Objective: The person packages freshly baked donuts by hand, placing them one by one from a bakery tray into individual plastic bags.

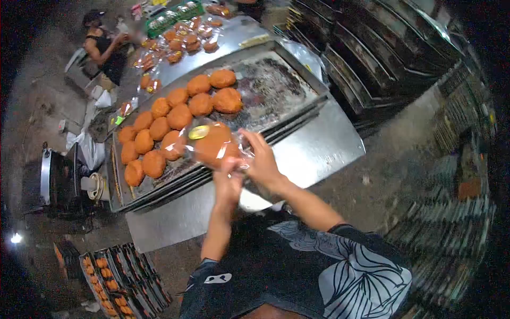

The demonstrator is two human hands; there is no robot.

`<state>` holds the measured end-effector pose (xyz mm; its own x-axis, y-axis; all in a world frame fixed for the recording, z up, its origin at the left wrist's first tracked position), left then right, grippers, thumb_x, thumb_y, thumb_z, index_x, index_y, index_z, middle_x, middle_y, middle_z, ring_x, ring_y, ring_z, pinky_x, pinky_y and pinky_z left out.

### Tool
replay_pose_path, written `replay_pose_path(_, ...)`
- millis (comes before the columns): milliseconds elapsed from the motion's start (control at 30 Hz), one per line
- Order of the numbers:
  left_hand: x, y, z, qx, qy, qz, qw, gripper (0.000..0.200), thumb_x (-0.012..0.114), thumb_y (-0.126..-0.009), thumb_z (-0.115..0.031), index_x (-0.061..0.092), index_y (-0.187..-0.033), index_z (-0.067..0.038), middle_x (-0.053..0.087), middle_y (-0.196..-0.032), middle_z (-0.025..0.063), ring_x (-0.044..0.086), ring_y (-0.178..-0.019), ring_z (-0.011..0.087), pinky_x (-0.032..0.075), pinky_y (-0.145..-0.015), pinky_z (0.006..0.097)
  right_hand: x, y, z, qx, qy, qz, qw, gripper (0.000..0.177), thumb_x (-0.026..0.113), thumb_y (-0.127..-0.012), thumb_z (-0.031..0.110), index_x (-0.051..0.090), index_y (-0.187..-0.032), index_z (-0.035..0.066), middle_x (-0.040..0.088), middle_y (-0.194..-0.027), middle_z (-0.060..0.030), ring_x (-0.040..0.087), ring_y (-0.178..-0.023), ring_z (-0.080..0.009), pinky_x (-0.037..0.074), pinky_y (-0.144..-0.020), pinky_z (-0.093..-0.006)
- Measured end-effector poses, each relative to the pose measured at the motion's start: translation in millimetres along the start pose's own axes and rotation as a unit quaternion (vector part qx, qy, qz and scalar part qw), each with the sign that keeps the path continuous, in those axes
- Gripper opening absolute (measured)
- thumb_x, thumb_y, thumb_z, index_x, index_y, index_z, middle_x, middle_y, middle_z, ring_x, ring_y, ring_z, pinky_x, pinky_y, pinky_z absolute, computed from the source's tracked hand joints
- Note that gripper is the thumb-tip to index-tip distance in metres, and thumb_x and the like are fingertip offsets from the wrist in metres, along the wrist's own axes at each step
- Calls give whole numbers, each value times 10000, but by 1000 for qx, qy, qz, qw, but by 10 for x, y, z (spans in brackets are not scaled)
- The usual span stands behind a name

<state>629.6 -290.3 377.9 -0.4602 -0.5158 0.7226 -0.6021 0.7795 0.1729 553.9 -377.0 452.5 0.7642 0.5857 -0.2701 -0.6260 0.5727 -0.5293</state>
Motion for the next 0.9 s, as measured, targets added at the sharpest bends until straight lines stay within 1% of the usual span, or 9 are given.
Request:
replay_pose_path(100, 98, 87, 346, 22, -266, 78, 961, 275, 625, -742, -185, 544, -957, -35, 558, -794, 20, 535, -706, 123, 457, -636, 250, -324, -695, -294, 43, 56, 59, 996, 179, 571, -715, 98, 595, -853, -13, 601, -690, -139, 584, -590, -208, 460, -576, -302)
replay_pose_path(200, -225, -33, 1119, 101, -672, 170, 713, 404, 724, -607, -154, 542, -932, 0, 537, -763, 70, 522, -703, 174, 436, -631, 268, -252, -1572, 102, -63, -2, -24, 998, 341, 524, -729, 88, 508, -1058, -2, 562, -942, -208, 561, -862, -269, 430, -756, -335)
replay_pose_path(300, -688, -184, 1669, 138, -721, 233, 638, 357, 705, -597, -161, 544, -880, -14, 548, -851, 146, 515, -819, 311, 425, -725, 372, -41, -1308, 23, -208, 96, -15, 973, 669, 555, -730, 78, 191, -1284, -10, 331, -1248, -252, 348, -1146, -337, 329, -913, -378)
replay_pose_path(400, -721, -329, 1683, 83, -641, 185, 740, 184, 575, -693, -122, 596, -832, -4, 581, -745, 162, 551, -720, 317, 440, -677, 365, -214, 30, -614, -30, -96, 251, 963, 355, 551, -784, 216, 524, -1048, -20, 539, -1039, -207, 527, -965, -284, 400, -830, -340)
replay_pose_path(433, -719, -292, 1635, 81, -585, 168, 790, 169, 539, -722, -106, 599, -849, -11, 590, -744, 161, 563, -698, 303, 448, -662, 354, -301, 617, -959, 213, -23, 327, 920, 369, 571, -775, 331, 611, -903, -13, 625, -864, -126, 584, -784, -153, 457, -716, -293)
replay_pose_path(467, -606, -299, 1461, 28, -670, 219, 709, 178, 535, -754, -114, 602, -880, -9, 601, -809, 163, 582, -759, 252, 445, -686, 324, -374, 1091, -1278, 281, 8, 422, 862, 364, 559, -789, 343, 617, -868, -7, 629, -747, -69, 562, -713, -104, 454, -684, -269)
replay_pose_path(600, -420, -273, 1403, -112, -463, 146, 867, 263, 516, -831, -213, 585, -974, -2, 609, -855, 64, 551, -776, 131, 437, -719, 268, -442, 1439, -1577, 274, 20, 364, 890, 203, 559, -792, 211, 618, -941, 87, 581, -642, -44, 479, -531, -83, 417, -513, -276)
replay_pose_path(633, -251, -233, 1345, -78, -495, 155, 851, 295, 529, -820, -226, 571, -987, 13, 610, -853, 64, 550, -760, 118, 440, -703, 253, -502, 1315, -1462, 289, -4, 301, 909, 174, 505, -783, 111, 609, -909, 51, 611, -755, -148, 598, -699, -269, 463, -659, -321)
replay_pose_path(900, -231, -77, 1607, -135, -345, 183, 911, 208, 605, -725, -225, 636, -769, -24, 625, -724, 81, 579, -671, 139, 449, -632, 264, -705, 1527, -1203, 327, 69, 117, 935, 157, 430, -851, 158, 415, -800, 10, 567, -601, -166, 580, -539, -302, 441, -504, -396)
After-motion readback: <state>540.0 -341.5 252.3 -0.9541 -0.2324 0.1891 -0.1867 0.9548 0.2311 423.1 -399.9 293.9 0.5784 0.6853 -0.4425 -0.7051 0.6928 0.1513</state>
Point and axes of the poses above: each hand's wrist, its own y-axis away from the middle knuckle, its own x-axis out of the palm, z = x × y, the point moved 5 cm from there along -y, towards the middle knuckle
